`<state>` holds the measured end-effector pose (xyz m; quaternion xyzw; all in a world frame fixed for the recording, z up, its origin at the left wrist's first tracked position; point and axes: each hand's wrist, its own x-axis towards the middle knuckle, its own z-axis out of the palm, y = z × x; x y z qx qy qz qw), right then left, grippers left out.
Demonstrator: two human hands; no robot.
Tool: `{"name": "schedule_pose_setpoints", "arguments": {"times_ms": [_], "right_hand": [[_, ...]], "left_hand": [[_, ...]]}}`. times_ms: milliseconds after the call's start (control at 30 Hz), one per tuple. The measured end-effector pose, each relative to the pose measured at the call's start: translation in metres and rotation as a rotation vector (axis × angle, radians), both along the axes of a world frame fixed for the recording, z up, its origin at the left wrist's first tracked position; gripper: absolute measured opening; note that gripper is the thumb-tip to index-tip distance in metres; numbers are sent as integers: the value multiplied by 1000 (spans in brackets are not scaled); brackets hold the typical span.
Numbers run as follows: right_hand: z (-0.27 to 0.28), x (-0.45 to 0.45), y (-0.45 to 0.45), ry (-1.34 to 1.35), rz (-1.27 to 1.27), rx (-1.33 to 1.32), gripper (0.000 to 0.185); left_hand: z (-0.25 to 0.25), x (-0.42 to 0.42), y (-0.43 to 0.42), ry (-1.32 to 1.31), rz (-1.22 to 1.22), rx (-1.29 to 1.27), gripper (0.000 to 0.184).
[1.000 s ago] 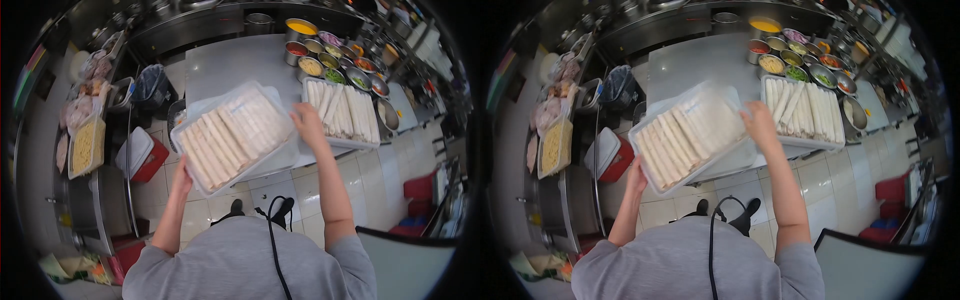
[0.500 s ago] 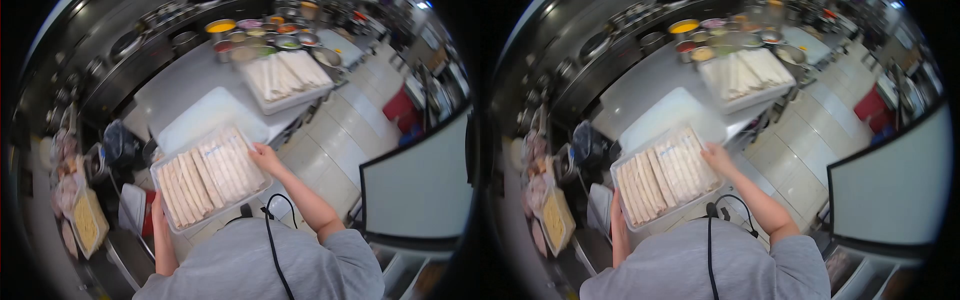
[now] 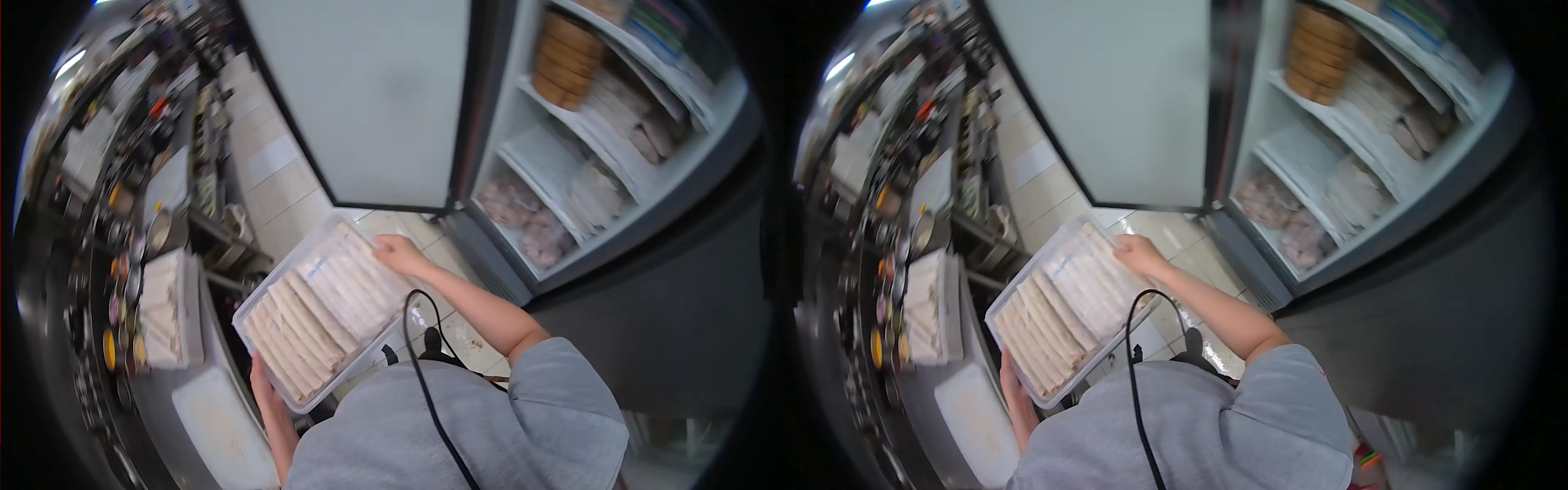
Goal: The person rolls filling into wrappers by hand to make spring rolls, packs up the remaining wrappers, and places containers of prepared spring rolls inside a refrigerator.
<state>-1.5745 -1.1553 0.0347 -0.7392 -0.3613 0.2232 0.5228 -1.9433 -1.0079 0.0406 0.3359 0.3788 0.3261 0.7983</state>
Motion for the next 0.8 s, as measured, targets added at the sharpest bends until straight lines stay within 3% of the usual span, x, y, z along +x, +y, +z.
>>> {"name": "schedule_pose_setpoints", "arguments": {"times_ms": [67, 100, 167, 400, 500, 633, 733, 800], "right_hand": [[-1, -16, -36, -33, -136, -63, 33], [-20, -5, -50, -11, -198, -31, 32], [11, 20, -85, 22, -235, -102, 33], [7, 162, -160, -82, -438, -315, 35], [44, 171, -153, -134, -716, -453, 33], [38, 239, -205, -125, -727, -475, 37], [22, 266, -216, -221, -905, -610, 37], [0, 298, -225, -535, -1182, -578, 39]], "left_hand": [[-30, 9, 25, -94, -220, 25, 45], [-27, 21, 32, -104, -312, 1, 43], [0, 65, 34, -30, -410, 38, 40], [6, 206, -25, -91, -677, 8, 29], [-2, 226, -25, -148, -800, 13, 27], [-11, 297, -93, -125, -925, 48, 22], [-22, 327, -111, -139, -1020, 44, 21], [-19, 350, -135, -136, -1004, -67, 17]]}}
